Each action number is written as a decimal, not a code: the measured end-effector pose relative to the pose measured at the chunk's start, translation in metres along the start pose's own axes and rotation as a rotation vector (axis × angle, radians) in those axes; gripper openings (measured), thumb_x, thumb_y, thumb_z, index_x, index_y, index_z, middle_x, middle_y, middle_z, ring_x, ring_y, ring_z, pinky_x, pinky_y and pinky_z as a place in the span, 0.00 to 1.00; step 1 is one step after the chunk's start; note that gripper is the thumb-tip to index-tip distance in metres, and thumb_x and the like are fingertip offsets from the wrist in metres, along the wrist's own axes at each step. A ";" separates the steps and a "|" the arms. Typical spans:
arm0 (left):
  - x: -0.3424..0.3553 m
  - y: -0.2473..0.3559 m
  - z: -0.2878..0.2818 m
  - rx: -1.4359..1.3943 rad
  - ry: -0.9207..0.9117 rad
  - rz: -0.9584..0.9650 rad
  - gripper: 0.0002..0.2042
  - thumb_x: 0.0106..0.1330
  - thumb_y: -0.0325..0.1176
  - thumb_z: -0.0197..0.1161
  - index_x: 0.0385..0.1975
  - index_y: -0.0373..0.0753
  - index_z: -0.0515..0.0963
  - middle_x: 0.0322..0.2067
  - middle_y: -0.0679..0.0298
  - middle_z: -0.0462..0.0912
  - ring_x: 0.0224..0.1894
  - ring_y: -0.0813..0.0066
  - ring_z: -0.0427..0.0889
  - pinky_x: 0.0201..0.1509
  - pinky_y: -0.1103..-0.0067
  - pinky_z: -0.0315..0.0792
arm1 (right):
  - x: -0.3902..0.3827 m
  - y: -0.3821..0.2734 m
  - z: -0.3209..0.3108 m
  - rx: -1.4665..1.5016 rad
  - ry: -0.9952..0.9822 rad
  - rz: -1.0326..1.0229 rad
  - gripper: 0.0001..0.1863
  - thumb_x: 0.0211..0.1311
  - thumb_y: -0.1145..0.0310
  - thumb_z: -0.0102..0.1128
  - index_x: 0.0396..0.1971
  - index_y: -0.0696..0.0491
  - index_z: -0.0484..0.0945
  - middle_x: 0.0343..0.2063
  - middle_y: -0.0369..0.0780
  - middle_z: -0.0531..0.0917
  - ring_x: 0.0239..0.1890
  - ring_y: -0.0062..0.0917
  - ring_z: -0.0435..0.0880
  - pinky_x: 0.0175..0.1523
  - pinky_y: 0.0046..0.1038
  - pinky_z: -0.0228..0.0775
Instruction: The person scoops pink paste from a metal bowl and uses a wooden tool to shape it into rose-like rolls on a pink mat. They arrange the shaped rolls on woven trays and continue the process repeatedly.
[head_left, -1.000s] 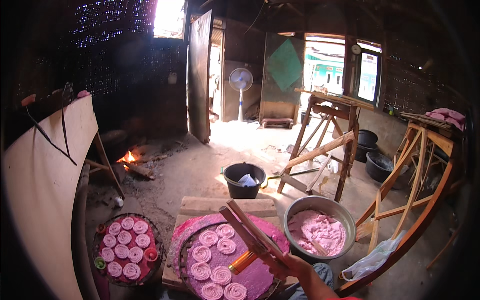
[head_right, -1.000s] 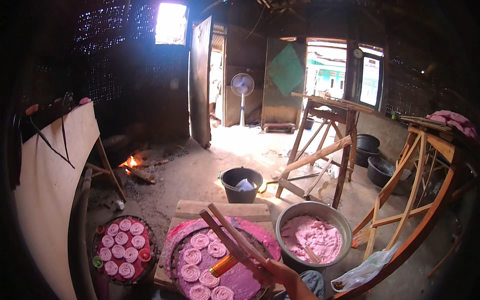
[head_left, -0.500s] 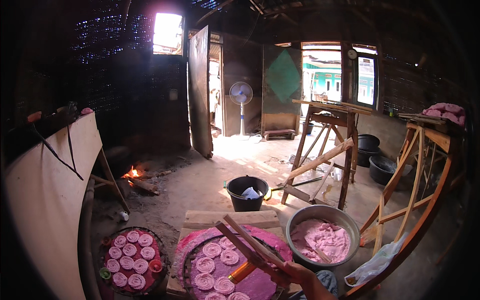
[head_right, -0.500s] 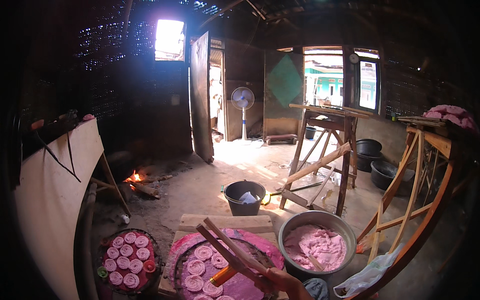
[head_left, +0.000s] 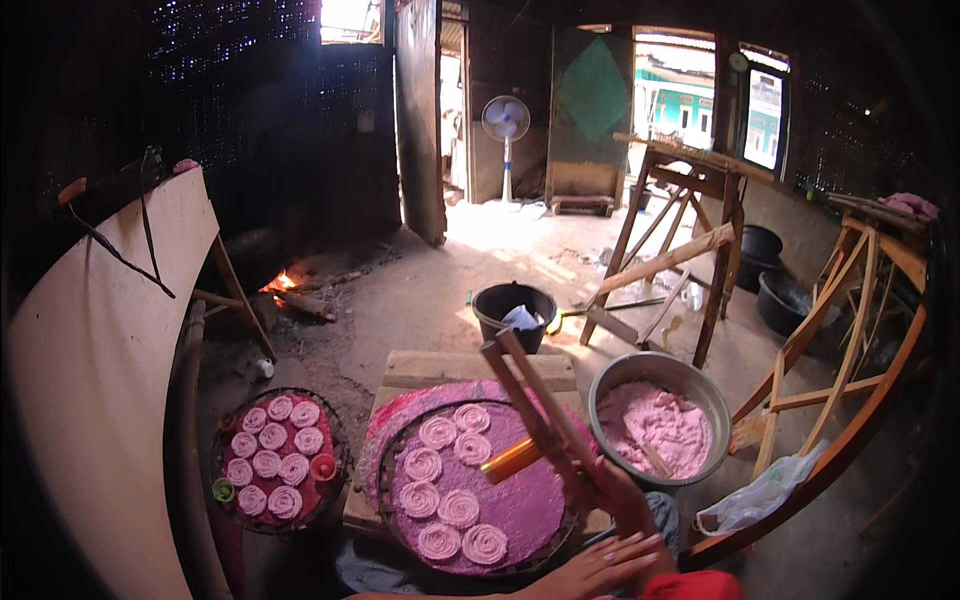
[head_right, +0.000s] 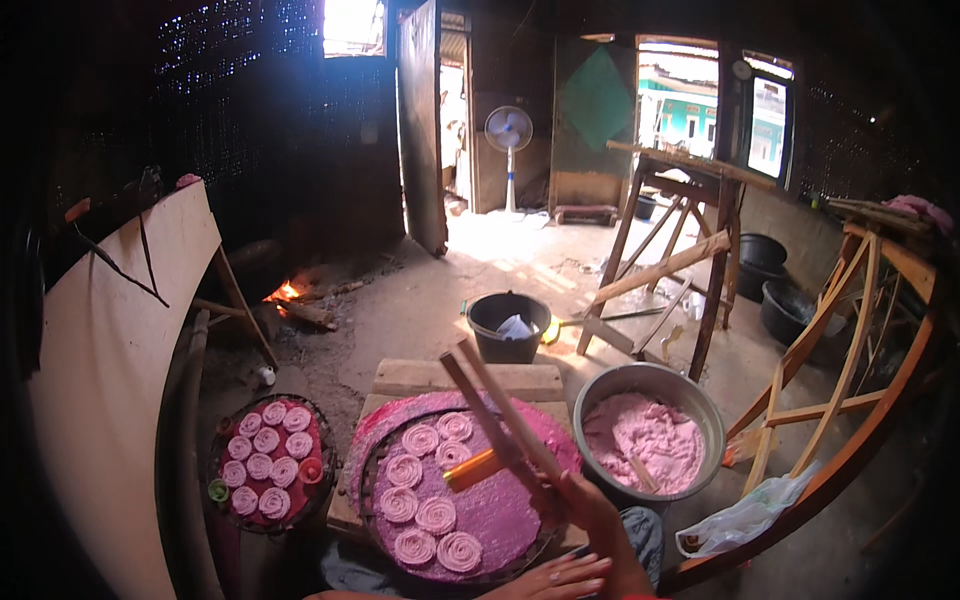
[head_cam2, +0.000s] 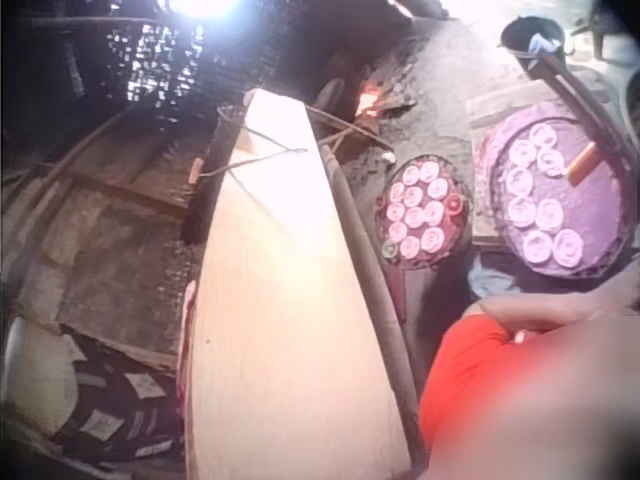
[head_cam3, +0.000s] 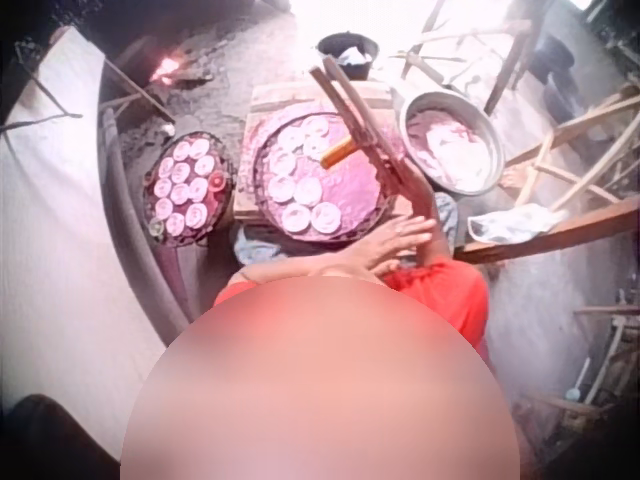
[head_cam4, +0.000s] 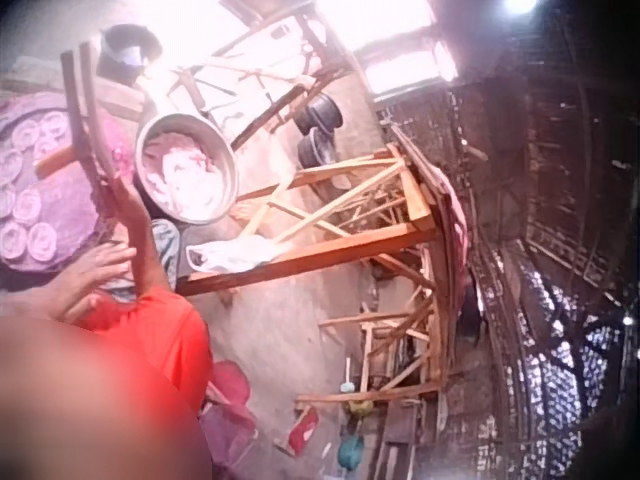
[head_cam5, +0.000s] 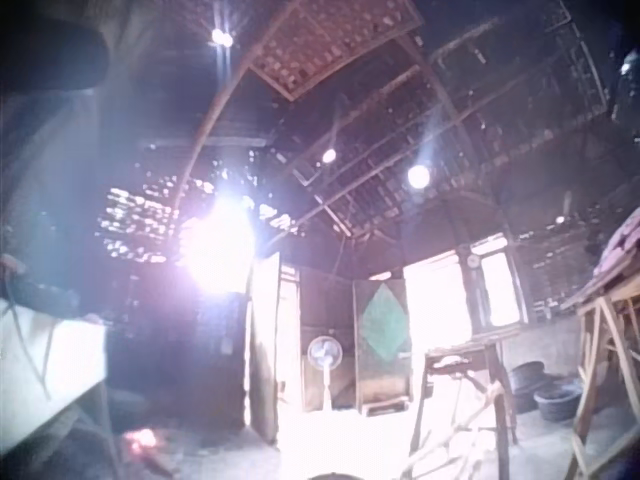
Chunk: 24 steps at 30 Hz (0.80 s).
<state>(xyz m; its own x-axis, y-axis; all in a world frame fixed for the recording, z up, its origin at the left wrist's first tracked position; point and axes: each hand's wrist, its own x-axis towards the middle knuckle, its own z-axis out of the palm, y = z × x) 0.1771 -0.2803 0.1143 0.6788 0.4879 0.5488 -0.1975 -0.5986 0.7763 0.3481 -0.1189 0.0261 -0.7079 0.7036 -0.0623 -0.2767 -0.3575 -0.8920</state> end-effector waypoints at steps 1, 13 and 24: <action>-0.018 -0.004 -0.002 -0.063 -0.058 -0.098 0.34 0.70 0.61 0.36 0.70 0.47 0.54 0.73 0.55 0.42 0.74 0.52 0.38 0.72 0.52 0.32 | -0.003 -0.003 -0.001 -0.039 0.043 -0.043 0.44 0.59 0.31 0.47 0.59 0.57 0.65 0.32 0.40 0.80 0.25 0.22 0.79 0.27 0.23 0.68; -0.088 0.007 -0.108 0.535 0.514 -0.622 0.34 0.57 0.36 0.72 0.60 0.32 0.62 0.57 0.49 0.71 0.60 0.59 0.71 0.62 0.69 0.65 | 0.001 -0.032 0.056 -0.436 -0.039 0.042 0.28 0.64 0.43 0.56 0.37 0.59 0.80 0.24 0.35 0.81 0.25 0.15 0.78 0.28 0.20 0.68; -0.077 -0.057 -0.072 -1.450 0.217 -0.502 0.12 0.71 0.37 0.51 0.46 0.36 0.68 0.32 0.67 0.74 0.30 0.75 0.74 0.32 0.76 0.69 | 0.074 -0.032 0.042 -0.790 -0.181 -0.012 0.40 0.71 0.38 0.29 0.38 0.59 0.83 0.22 0.38 0.81 0.26 0.21 0.77 0.36 0.24 0.68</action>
<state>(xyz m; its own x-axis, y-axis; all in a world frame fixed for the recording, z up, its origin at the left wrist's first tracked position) 0.0849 -0.2380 0.0499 0.7964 0.5992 0.0822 -0.5679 0.6942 0.4423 0.2771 -0.0817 0.0687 -0.8205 0.5704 -0.0374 0.2075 0.2363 -0.9493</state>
